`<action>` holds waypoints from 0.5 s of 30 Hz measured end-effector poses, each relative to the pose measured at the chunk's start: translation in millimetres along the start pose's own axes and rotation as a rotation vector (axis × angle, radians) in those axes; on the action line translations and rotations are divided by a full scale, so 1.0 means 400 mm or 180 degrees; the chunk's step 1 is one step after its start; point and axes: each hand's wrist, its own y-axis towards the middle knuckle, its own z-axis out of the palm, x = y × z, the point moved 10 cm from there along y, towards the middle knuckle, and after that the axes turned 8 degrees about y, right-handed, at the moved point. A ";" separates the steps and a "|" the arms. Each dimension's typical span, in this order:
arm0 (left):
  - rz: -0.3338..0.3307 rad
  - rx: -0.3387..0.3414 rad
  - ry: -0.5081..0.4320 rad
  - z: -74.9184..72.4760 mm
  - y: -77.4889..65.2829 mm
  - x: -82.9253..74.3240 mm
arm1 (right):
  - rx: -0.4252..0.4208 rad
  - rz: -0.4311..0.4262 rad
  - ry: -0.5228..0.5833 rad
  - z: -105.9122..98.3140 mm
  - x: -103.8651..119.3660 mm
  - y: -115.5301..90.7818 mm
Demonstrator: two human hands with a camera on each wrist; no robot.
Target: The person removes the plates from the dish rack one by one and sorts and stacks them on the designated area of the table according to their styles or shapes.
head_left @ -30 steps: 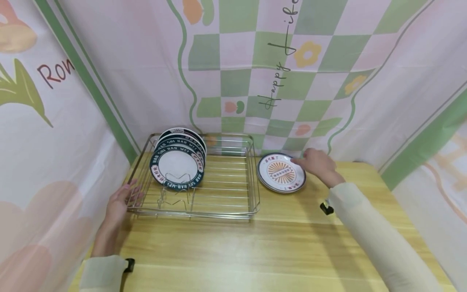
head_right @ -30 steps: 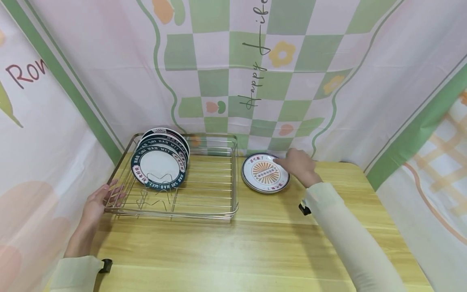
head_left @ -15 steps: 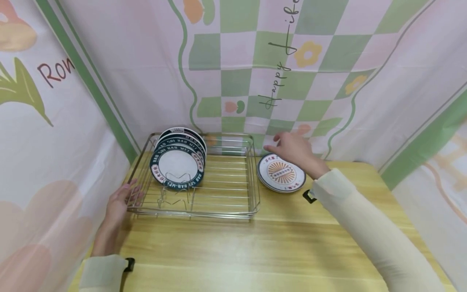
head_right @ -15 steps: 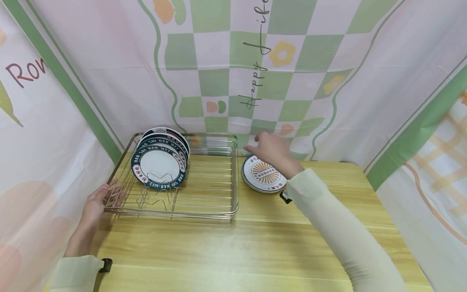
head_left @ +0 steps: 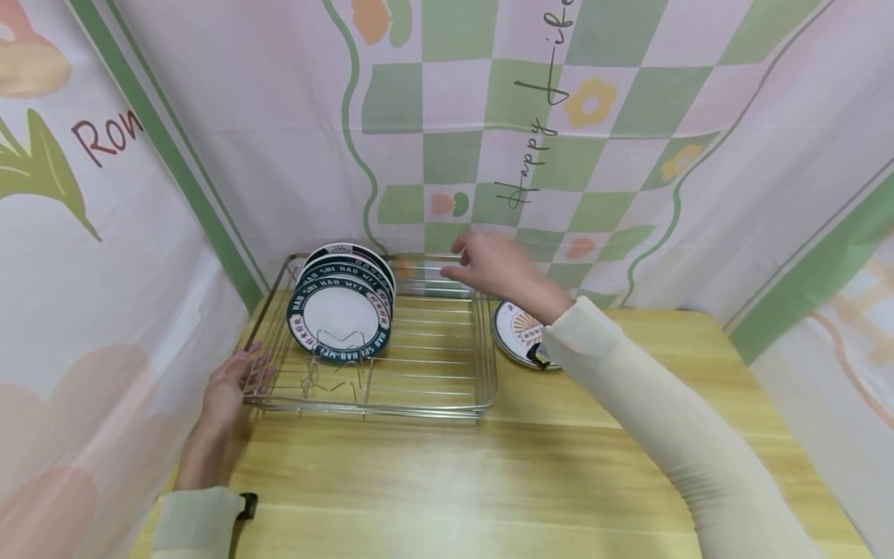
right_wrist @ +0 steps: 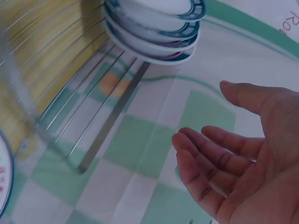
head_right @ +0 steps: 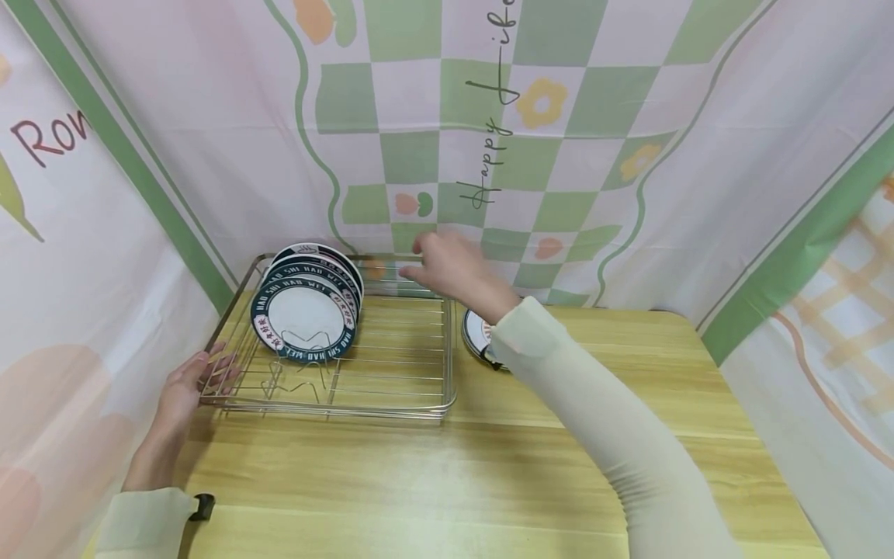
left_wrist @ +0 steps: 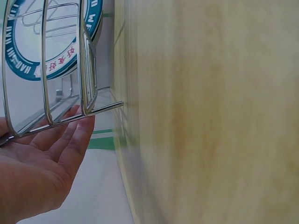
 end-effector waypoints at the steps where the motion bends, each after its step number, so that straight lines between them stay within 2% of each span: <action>1: 0.0008 0.0001 0.0013 -0.001 0.000 0.000 | 0.0023 -0.0061 0.0022 0.006 0.016 0.007; 8: -0.0008 -0.0021 0.0025 -0.007 0.001 0.003 | 0.0178 -0.0465 0.0266 0.058 0.136 0.051; 15: -0.0024 -0.0004 -0.0024 -0.007 0.004 0.007 | 0.0298 -0.0754 0.0192 0.113 0.227 0.086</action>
